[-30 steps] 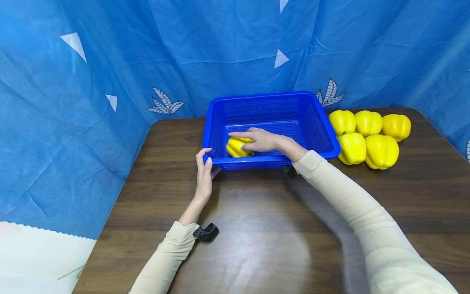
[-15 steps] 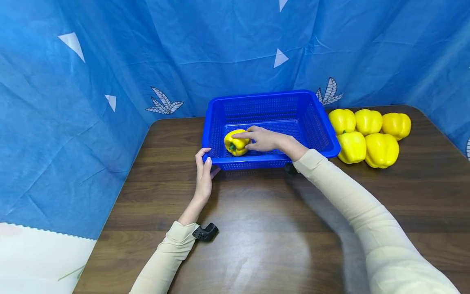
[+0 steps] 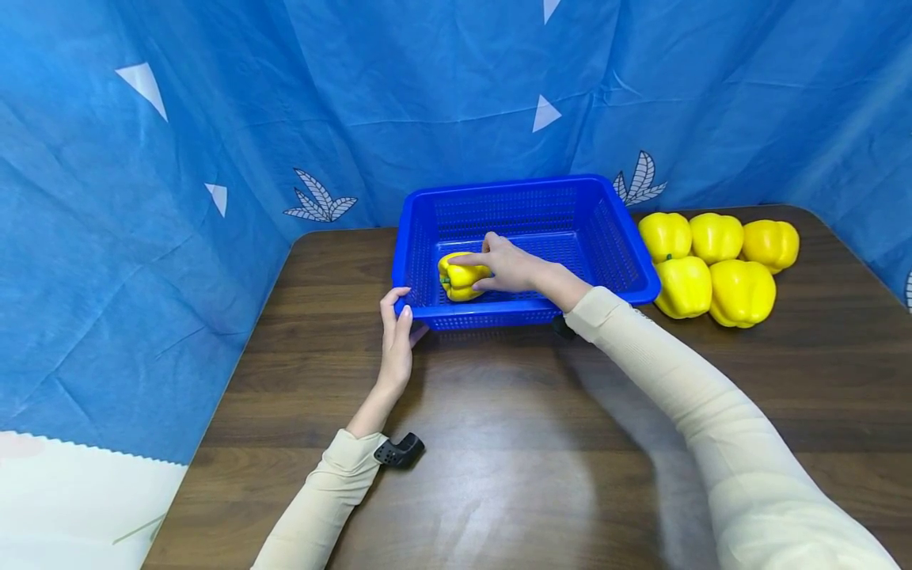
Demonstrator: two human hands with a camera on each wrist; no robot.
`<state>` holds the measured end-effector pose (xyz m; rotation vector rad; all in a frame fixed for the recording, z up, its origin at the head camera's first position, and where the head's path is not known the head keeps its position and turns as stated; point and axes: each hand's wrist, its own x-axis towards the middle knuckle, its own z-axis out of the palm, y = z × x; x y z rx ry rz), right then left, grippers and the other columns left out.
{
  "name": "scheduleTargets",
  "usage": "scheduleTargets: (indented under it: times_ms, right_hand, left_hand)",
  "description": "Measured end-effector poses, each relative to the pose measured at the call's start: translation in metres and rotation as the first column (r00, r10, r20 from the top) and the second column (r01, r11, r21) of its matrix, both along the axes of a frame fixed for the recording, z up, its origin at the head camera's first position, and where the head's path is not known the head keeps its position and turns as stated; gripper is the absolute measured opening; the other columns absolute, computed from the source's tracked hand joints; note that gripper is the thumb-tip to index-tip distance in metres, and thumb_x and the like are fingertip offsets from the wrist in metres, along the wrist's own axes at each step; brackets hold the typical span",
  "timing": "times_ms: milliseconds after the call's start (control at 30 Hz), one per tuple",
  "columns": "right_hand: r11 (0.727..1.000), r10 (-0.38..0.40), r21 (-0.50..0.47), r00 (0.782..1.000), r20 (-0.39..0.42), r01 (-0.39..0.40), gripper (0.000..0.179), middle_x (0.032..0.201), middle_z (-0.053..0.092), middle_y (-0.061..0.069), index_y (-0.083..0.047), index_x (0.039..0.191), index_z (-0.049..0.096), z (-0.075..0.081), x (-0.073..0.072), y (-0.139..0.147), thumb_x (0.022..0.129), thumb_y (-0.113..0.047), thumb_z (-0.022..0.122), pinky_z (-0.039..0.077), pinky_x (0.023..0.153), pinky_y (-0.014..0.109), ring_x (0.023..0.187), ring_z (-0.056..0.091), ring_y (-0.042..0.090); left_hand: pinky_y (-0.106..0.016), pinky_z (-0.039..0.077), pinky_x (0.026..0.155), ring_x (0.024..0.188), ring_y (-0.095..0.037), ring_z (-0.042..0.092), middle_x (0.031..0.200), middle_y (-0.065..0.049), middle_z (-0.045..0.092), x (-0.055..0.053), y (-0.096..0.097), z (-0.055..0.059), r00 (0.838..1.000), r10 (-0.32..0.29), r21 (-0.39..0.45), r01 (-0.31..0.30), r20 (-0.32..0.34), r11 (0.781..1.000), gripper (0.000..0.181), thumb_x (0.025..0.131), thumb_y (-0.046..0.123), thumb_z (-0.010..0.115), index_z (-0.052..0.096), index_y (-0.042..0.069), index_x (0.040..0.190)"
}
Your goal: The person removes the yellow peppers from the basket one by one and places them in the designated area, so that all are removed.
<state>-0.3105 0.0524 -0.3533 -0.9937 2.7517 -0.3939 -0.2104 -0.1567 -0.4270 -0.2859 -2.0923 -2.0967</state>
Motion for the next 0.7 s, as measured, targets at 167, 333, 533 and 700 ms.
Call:
scheduleTargets:
  times_ms: [167, 333, 533, 700]
  right_hand:
    - [0.995, 0.061, -0.084, 0.997, 0.044, -0.057, 0.051, 0.156, 0.012, 0.018, -0.023, 0.14, 0.041, -0.0058, -0.0011, 0.0005, 0.092, -0.021, 0.057, 0.029, 0.112, 0.055, 0.141, 0.023, 0.042]
    - [0.989, 0.116, -0.103, 0.992, 0.057, -0.11, 0.049, 0.154, 0.018, 0.023, -0.017, 0.138, 0.041, -0.0092, -0.0016, 0.0011, 0.092, -0.015, 0.057, 0.028, 0.112, 0.056, 0.139, 0.026, 0.044]
    - [0.99, 0.106, -0.096, 0.994, -0.007, -0.107, 0.048, 0.145, 0.042, 0.017, -0.017, 0.135, 0.044, -0.01, -0.0026, 0.0021, 0.09, -0.015, 0.06, 0.036, 0.105, 0.052, 0.125, 0.04, 0.04]
    - [0.99, 0.098, -0.102, 0.994, -0.038, -0.101, 0.049, 0.132, 0.054, 0.017, -0.015, 0.132, 0.047, -0.0099, -0.0031, 0.0019, 0.087, -0.02, 0.065, 0.038, 0.102, 0.048, 0.117, 0.05, 0.037]
  left_hand:
    - [-0.066, 0.035, 0.1, 0.134, -0.04, 0.029, 0.148, -0.014, 0.015, 0.0006, 0.0011, 0.0004, 1.0, 0.005, -0.004, -0.005, -0.004, 1.0, 0.04, 0.099, 0.025, 0.028, 0.024, 0.008, 0.135]
    - [-0.066, 0.036, 0.1, 0.134, -0.04, 0.029, 0.148, -0.014, 0.015, 0.0008, 0.0016, 0.0002, 1.0, 0.007, -0.017, -0.007, -0.001, 1.0, 0.04, 0.099, 0.025, 0.027, 0.023, 0.008, 0.135]
    - [-0.066, 0.036, 0.1, 0.133, -0.039, 0.03, 0.148, -0.014, 0.015, 0.0008, 0.0021, -0.0003, 1.0, 0.006, -0.011, -0.006, -0.002, 1.0, 0.04, 0.098, 0.025, 0.028, 0.023, 0.008, 0.134]
    - [-0.066, 0.036, 0.1, 0.133, -0.038, 0.03, 0.147, -0.013, 0.016, 0.0002, 0.0021, -0.0019, 1.0, 0.007, -0.003, -0.007, -0.005, 1.0, 0.04, 0.098, 0.025, 0.028, 0.024, 0.008, 0.134]
